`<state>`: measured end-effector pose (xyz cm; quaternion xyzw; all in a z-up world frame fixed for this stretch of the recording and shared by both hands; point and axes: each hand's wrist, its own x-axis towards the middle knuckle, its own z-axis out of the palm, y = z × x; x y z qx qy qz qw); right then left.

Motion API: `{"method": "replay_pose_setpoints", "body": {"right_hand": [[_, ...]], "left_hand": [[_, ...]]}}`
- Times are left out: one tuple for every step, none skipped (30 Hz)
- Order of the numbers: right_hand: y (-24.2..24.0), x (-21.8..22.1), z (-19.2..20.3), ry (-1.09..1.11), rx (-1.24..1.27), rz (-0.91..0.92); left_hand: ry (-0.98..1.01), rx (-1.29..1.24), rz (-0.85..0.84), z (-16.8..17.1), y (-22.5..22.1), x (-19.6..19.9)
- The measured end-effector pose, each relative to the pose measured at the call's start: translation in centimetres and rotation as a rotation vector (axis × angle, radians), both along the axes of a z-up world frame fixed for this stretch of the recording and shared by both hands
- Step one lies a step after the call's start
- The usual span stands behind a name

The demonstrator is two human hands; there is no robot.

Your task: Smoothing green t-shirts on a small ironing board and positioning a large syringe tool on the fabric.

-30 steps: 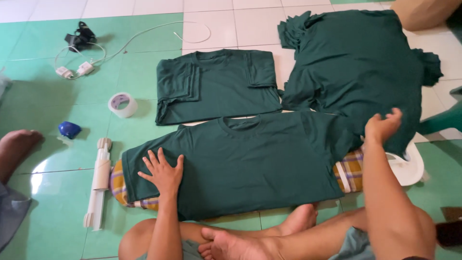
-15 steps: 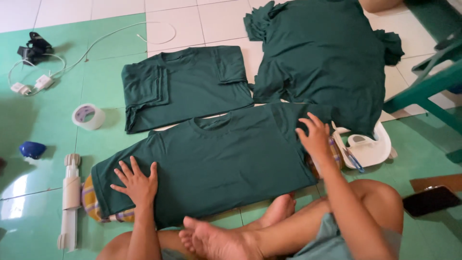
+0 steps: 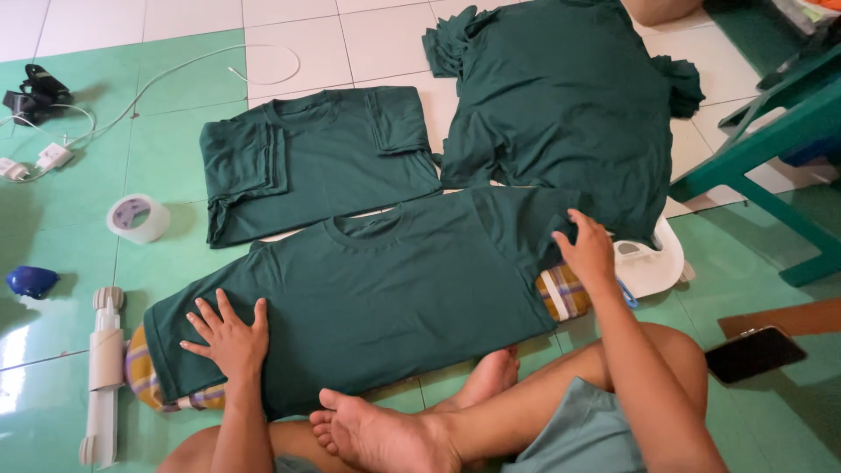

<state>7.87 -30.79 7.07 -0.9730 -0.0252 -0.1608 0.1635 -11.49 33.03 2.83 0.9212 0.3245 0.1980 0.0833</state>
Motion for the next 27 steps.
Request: {"method": "replay_pose_setpoints", "body": {"right_hand": [[-0.4, 0.7, -1.4, -0.001, -0.001, 0.001], [-0.9, 1.4, -2.8, 0.07, 0.027, -0.066], [-1.3, 2.1, -4.1, 0.141, 0.055, -0.134], [-1.5, 2.0, -4.3, 0.141, 0.053, -0.134], [-1.7, 1.9, -4.4, 0.176, 0.101, -0.18], [-2.0, 1.9, -4.6, 0.209, 0.149, -0.226], [-2.4, 1.9, -4.3, 0.207, 0.147, -0.227], [-3.1, 1.6, -4.1, 0.214, 0.199, -0.245], [-3.7, 1.4, -3.9, 0.221, 0.252, -0.263], [-4.2, 0.6, -3.0, 0.221, 0.25, -0.267], [-4.6, -0.1, -2.0, 0.238, 0.218, -0.315], [-5.0, -1.1, -1.1, 0.257, 0.188, -0.363], [-5.6, -1.3, -0.9, 0.259, 0.187, -0.367], [-6.0, -1.6, -0.8, 0.225, 0.151, -0.417], [-6.5, -1.9, -0.6, 0.192, 0.114, -0.467], [-5.5, -2.0, 0.0, 0.195, 0.114, -0.469], [-4.6, -2.1, 0.7, 0.011, 0.078, -0.312], [-3.7, -2.3, 1.4, -0.172, 0.041, -0.156], [-1.9, -1.9, 1.5, -0.169, 0.042, -0.161], [0.0, -1.3, 1.7, -0.204, 0.045, 0.002], [2.0, -0.8, 1.8, -0.238, 0.049, 0.166], [3.2, -0.4, 1.8, -0.238, 0.053, 0.178], [4.4, 0.0, 1.8, -0.136, 0.056, 0.246], [6.1, 0.4, 1.7, -0.031, 0.06, 0.324], [6.6, 0.2, 1.9, -0.029, 0.066, 0.344], [7.2, 0.1, 2.0, 0.028, -0.035, 0.309], [7.9, -0.1, 2.2, 0.083, -0.136, 0.273]], "left_hand": [[-0.001, -0.001, 0.001, 0.1, 0.0, -0.1], [0.007, 0.001, -0.004, 0.1, 0.0, -0.1], [0.016, 0.002, -0.008, 0.2, 0.1, -0.1], [0.017, 0.0, -0.008, 0.1, 0.1, -0.1], [0.004, 0.017, -0.009, -0.1, 0.1, -0.1], [-0.011, 0.033, -0.011, -0.2, 0.1, 0.1], [-0.011, 0.031, -0.012, -0.2, 0.2, 0.1], [-0.016, 0.035, -0.012, -0.2, 0.2, 0.1], [-0.02, 0.038, -0.012, -0.2, 0.2, 0.0], [-0.019, 0.035, -0.015, -0.2, 0.1, 0.0], [-0.026, 0.039, -0.02, -0.2, 0.1, 0.0], [-0.033, 0.045, -0.025, -0.1, 0.1, -0.2], [-0.03, 0.044, -0.028, -0.2, 0.1, -0.1], [-0.026, 0.049, -0.033, -0.3, 0.2, -0.1], [-0.021, 0.054, -0.038, -0.4, 0.4, -0.1], [-0.018, 0.054, -0.04, 0.3, 0.1, 0.0], [-0.011, -0.025, -0.045, 1.0, -0.1, 0.0], [-0.003, -0.103, -0.052, 1.8, -0.3, 0.1], [0.0, -0.102, -0.057, 1.8, -0.5, 0.2], [-0.007, -0.075, -0.063, 1.8, -0.7, 0.1], [-0.014, -0.049, -0.069, 1.8, -0.8, 0.0], [-0.015, -0.046, -0.057, 1.9, -1.0, 0.1], [0.005, -0.049, -0.063, 2.0, -1.1, 0.1], [0.028, -0.05, -0.06, 2.2, -1.0, -0.2], [0.03, -0.046, -0.039, 1.9, -0.9, -0.6], [0.071, -0.027, -0.069, 1.7, -0.6, -0.7], [0.112, -0.009, -0.098, 1.5, -0.3, -0.9]]}}
